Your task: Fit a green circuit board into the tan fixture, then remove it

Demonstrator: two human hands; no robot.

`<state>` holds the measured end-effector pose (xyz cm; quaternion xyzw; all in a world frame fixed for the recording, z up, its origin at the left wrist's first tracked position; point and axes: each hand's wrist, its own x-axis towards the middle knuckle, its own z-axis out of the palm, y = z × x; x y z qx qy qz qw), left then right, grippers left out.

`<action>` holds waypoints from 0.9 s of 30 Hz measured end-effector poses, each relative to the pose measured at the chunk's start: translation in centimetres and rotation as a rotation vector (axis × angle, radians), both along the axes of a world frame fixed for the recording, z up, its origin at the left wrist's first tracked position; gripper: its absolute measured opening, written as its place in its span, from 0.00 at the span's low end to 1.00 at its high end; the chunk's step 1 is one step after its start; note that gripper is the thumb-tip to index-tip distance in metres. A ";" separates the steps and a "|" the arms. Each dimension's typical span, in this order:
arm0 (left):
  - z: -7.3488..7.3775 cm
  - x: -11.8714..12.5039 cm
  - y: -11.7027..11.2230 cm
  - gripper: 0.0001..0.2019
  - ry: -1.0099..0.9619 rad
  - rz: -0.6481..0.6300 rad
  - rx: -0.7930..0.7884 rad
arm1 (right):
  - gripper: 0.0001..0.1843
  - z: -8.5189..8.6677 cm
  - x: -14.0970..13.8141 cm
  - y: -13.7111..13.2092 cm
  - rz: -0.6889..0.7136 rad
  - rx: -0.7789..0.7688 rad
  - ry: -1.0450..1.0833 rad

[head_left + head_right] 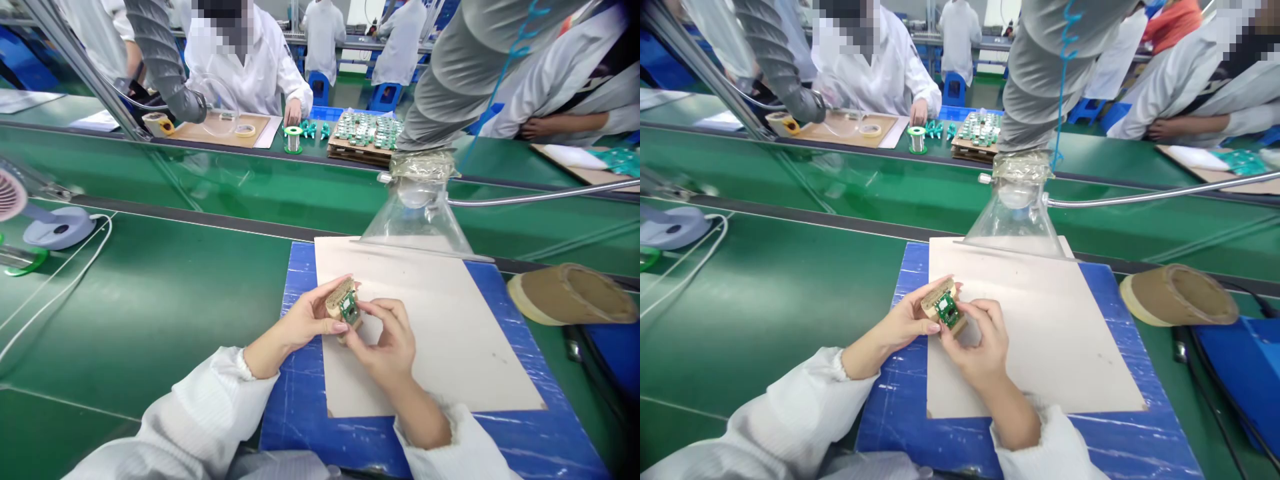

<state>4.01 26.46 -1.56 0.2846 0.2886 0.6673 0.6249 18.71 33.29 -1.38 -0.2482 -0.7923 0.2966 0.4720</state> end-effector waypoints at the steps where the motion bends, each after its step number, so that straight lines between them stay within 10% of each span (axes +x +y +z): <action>1: 0.0 0.0 0.0 0.37 -0.009 -0.005 -0.004 | 0.18 0.0 0.0 0.0 0.003 -0.025 0.019; 27: -0.4 -0.3 0.3 0.34 -0.168 -0.058 -0.047 | 0.16 -0.1 -0.2 -0.1 -0.040 -0.035 0.030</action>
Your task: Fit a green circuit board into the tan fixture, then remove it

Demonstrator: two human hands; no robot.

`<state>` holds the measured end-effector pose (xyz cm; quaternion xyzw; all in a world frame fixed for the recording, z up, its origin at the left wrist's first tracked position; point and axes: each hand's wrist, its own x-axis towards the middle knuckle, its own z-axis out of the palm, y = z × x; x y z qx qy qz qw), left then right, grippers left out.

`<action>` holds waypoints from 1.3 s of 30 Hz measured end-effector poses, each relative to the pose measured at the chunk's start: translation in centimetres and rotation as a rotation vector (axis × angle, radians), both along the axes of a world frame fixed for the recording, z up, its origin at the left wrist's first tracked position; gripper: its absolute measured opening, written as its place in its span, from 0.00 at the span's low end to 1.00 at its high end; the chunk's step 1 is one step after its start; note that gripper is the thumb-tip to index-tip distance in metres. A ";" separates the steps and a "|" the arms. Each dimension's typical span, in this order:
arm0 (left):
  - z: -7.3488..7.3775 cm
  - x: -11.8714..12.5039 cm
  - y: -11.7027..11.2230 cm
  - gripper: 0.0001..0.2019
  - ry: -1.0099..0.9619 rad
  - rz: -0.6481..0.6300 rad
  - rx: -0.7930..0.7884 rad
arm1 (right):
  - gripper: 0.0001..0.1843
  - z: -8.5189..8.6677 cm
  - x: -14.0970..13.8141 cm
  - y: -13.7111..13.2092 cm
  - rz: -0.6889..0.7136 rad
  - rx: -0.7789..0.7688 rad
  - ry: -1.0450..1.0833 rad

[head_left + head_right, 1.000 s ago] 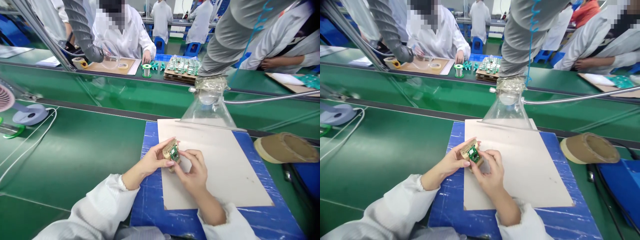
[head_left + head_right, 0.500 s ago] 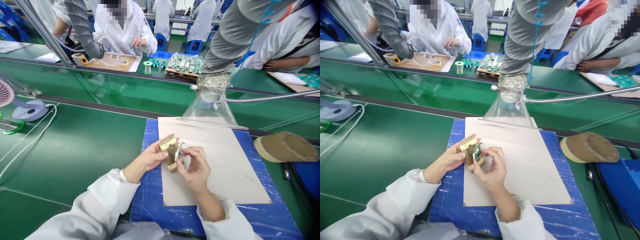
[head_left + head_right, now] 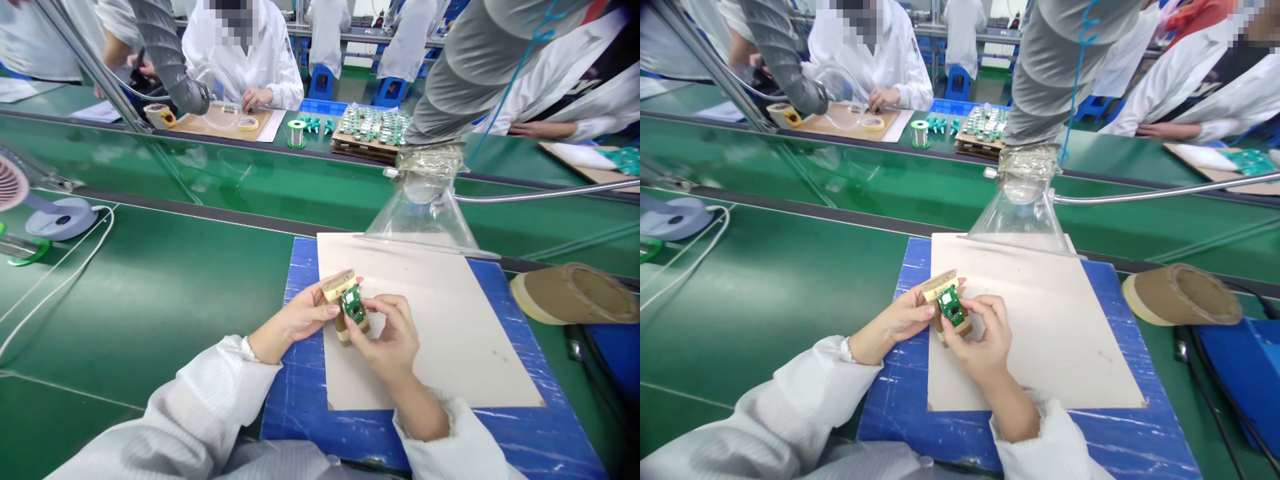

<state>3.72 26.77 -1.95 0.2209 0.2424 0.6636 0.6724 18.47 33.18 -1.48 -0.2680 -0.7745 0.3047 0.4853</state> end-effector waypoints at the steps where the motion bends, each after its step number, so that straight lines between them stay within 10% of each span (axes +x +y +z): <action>1: -0.1 0.0 0.0 0.34 0.007 -0.003 0.001 | 0.16 0.1 0.0 0.0 -0.005 0.005 -0.006; 8: 0.0 0.3 0.2 0.30 0.022 0.004 -0.010 | 0.17 0.4 -0.1 0.0 -0.012 -0.040 -0.112; 23: -0.3 0.3 0.5 0.20 -0.030 0.056 -0.019 | 0.28 -0.2 -0.7 0.5 0.255 -0.891 -0.169; 39: -0.8 0.5 0.7 0.20 0.167 0.293 -0.182 | 0.32 -0.2 -0.6 0.6 0.370 -0.941 -0.198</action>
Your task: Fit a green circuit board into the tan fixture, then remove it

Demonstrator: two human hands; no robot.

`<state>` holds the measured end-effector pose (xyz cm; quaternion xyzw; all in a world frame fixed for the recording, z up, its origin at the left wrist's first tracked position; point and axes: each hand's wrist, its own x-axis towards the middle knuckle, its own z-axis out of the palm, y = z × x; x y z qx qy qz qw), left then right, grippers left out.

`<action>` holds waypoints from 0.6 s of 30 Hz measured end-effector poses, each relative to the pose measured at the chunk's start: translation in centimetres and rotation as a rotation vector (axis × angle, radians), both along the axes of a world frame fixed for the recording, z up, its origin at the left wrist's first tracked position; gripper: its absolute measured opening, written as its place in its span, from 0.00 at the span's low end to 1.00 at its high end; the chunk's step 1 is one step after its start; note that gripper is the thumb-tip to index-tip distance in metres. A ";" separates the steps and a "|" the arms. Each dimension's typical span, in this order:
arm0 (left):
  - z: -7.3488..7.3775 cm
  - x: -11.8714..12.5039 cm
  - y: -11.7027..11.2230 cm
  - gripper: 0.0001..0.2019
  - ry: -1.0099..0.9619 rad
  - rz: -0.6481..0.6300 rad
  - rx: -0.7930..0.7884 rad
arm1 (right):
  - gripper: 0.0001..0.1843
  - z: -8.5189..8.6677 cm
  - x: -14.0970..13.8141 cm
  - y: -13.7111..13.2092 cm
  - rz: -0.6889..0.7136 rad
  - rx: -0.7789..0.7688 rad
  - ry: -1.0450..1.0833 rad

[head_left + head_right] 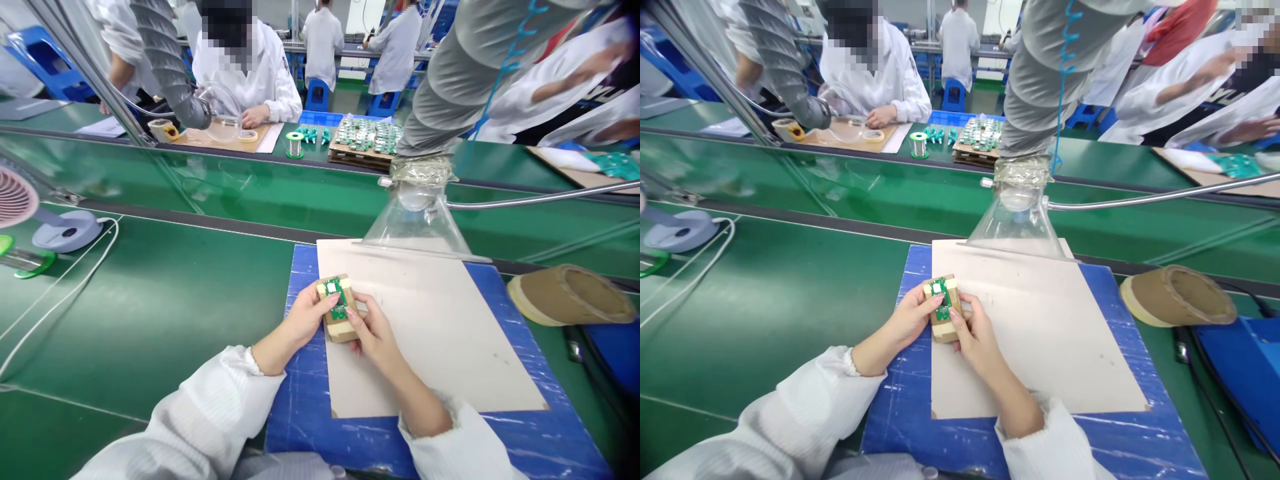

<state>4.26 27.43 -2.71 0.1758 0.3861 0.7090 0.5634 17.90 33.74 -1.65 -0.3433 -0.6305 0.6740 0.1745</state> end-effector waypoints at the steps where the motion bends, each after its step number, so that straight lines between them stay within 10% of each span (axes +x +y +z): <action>1: 0.1 0.0 0.0 0.20 0.002 0.002 0.000 | 0.31 -0.1 0.0 0.0 0.005 -0.004 0.001; 18: 0.1 -0.1 0.1 0.20 0.009 -0.006 0.006 | 0.30 -1.0 -0.3 0.0 0.009 0.023 0.055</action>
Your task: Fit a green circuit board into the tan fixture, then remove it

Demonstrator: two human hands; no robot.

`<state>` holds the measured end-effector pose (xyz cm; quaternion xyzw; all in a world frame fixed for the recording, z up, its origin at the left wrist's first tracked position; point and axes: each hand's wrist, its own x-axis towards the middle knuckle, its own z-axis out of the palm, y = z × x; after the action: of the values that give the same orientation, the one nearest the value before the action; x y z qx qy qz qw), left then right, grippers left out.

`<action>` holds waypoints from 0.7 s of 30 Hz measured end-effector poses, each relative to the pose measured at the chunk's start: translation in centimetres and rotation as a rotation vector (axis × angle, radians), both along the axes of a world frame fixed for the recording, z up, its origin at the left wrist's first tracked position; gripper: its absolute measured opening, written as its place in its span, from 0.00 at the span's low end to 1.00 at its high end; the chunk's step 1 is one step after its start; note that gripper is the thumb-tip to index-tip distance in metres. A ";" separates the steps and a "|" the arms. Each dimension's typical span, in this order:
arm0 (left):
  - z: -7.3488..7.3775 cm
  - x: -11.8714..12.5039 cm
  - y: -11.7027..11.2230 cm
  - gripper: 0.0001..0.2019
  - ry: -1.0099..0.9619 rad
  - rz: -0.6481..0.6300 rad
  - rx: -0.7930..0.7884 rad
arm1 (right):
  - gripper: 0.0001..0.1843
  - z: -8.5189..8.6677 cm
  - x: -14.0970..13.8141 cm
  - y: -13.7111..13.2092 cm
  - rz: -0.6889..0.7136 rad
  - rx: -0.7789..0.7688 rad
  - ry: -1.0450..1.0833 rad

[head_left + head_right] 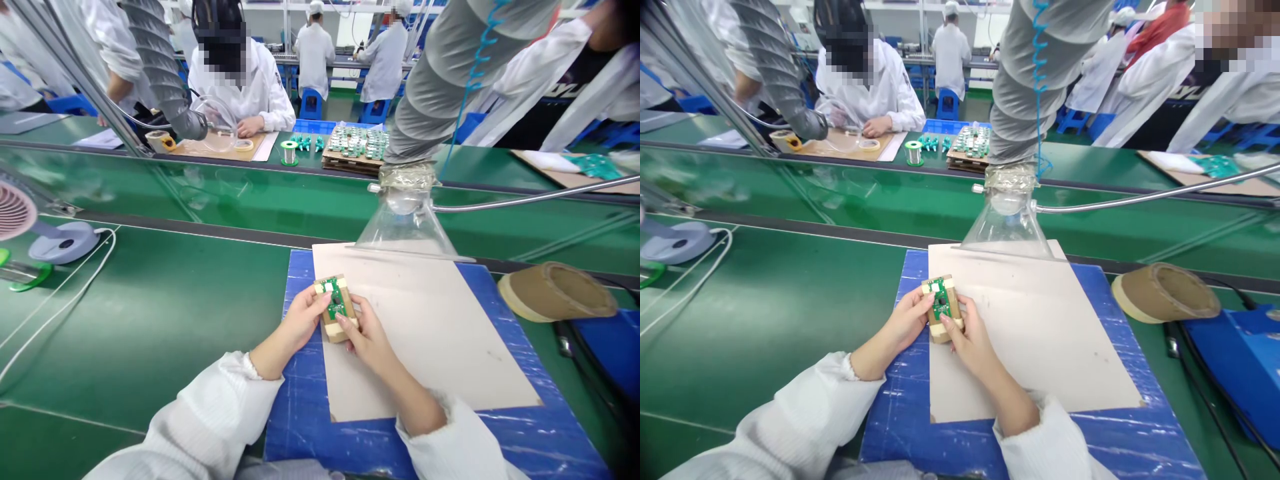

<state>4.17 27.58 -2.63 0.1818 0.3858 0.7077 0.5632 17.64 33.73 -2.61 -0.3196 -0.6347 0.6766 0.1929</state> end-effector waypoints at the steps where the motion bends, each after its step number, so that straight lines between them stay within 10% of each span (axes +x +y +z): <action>1: 0.0 0.0 0.0 0.20 -0.007 -0.011 0.001 | 0.29 -0.1 0.0 0.0 -0.005 0.009 0.000; 21: 0.3 0.1 0.1 0.14 -0.011 -0.009 0.014 | 0.30 -0.8 0.4 0.0 -0.189 0.800 0.002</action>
<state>4.32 27.69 -2.33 0.1835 0.3769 0.7090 0.5672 18.04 33.73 -3.44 -0.2757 -0.8154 0.3558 0.3641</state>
